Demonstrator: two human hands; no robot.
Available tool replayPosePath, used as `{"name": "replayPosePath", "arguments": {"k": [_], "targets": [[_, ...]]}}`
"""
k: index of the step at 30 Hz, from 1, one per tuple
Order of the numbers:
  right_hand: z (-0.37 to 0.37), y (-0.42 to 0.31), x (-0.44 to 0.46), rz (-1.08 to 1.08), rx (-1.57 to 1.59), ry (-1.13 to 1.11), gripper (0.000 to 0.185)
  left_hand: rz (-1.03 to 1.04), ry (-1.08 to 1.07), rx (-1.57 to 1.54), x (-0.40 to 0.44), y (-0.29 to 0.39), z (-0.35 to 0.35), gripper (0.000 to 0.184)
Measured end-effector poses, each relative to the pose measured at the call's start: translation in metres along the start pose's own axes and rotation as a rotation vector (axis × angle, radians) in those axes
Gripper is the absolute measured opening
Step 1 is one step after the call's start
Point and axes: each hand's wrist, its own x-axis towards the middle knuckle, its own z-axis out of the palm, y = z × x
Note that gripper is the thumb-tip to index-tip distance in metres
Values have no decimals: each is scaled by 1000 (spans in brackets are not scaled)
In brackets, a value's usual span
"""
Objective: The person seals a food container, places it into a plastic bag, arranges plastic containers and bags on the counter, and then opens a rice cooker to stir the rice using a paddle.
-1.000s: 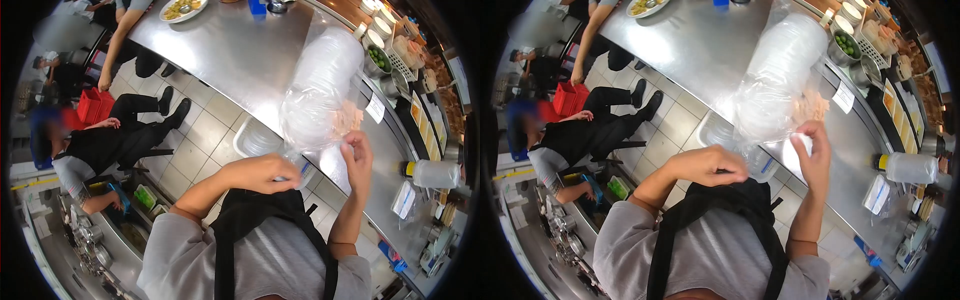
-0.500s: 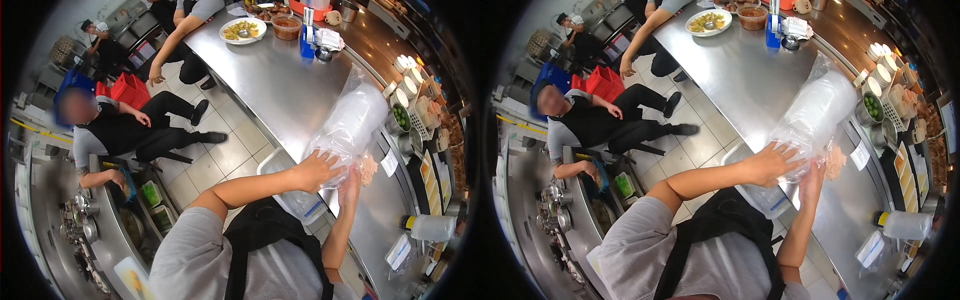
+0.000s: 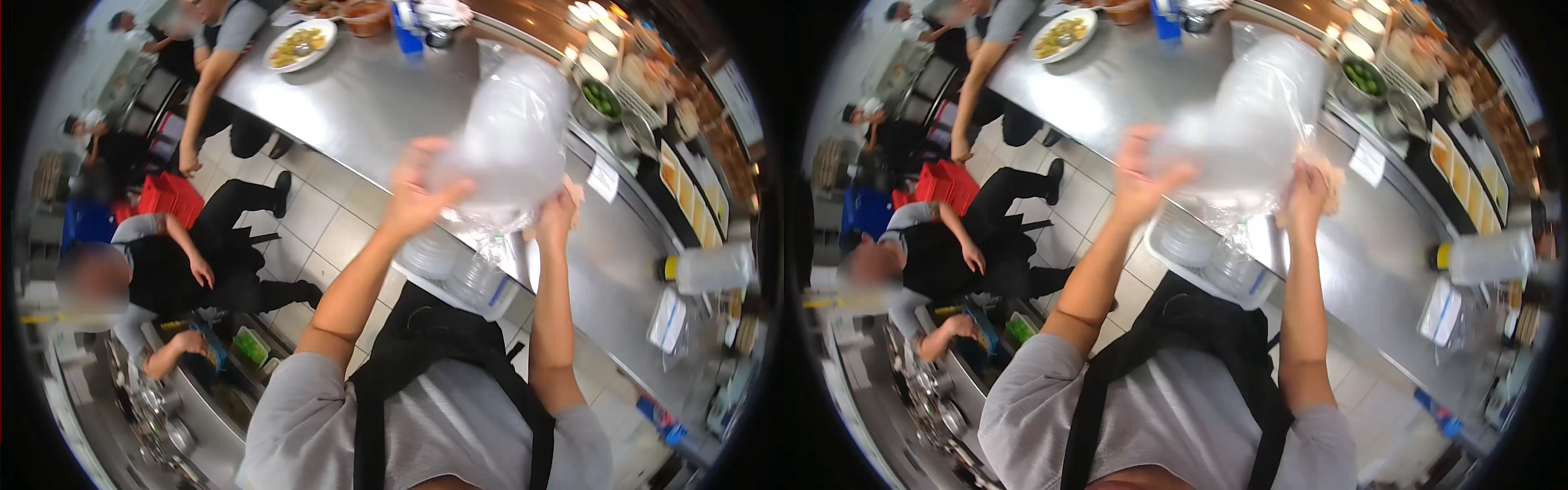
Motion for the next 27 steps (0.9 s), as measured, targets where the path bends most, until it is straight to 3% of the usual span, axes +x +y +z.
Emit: {"name": "replayPosePath", "arguments": {"k": [1, 3, 4, 5, 6, 8, 10, 12, 16, 18, 19, 21, 25, 27], "targets": [[-1, -4, -3, 15, -10, 28, 20, 124, 117, -91, 2, -8, -15, 56], [1, -24, -11, 134, 130, 27, 21, 92, 174, -583, -5, 4, -39, 53], [-2, -24, -12, 157, 120, 33, 21, 31, 60, -610, -17, -6, -71, 53], [-5, -22, -12, 131, 175, 21, 21, 4, -14, -537, -28, -2, -86, 54], [-7, -19, -12, 99, 234, 8, 22, -6, -178, -322, -39, -12, -110, 41], [-12, -16, -12, 119, 267, -32, 23, -378, -344, 333, -57, -12, -113, 33], [-14, -22, -15, 125, 289, -78, 23, -100, -374, 926, -83, -57, -107, 32], [-11, -28, -20, 134, 275, -72, 23, 228, -474, 1139, -104, -101, -104, 35], [-12, -30, -25, 203, 228, -93, 32, 373, -414, 1108, -108, -167, -69, 34], [-16, -21, -23, 213, 221, -107, 32, 164, -546, 1216, -94, -208, -61, 38], [-17, -18, -22, 218, 222, -115, 32, 158, -542, 1212, -83, -219, -55, 38], [-17, -22, -26, 204, 229, -133, 32, -440, -725, 1145, -63, -230, -44, 54], [-28, -27, -29, 191, 223, -143, 32, -313, -771, 1199, -38, -210, -24, 65], [-33, -30, -31, 208, 258, -155, 32, -295, -1074, 1271, -23, -189, -19, 73]]}}
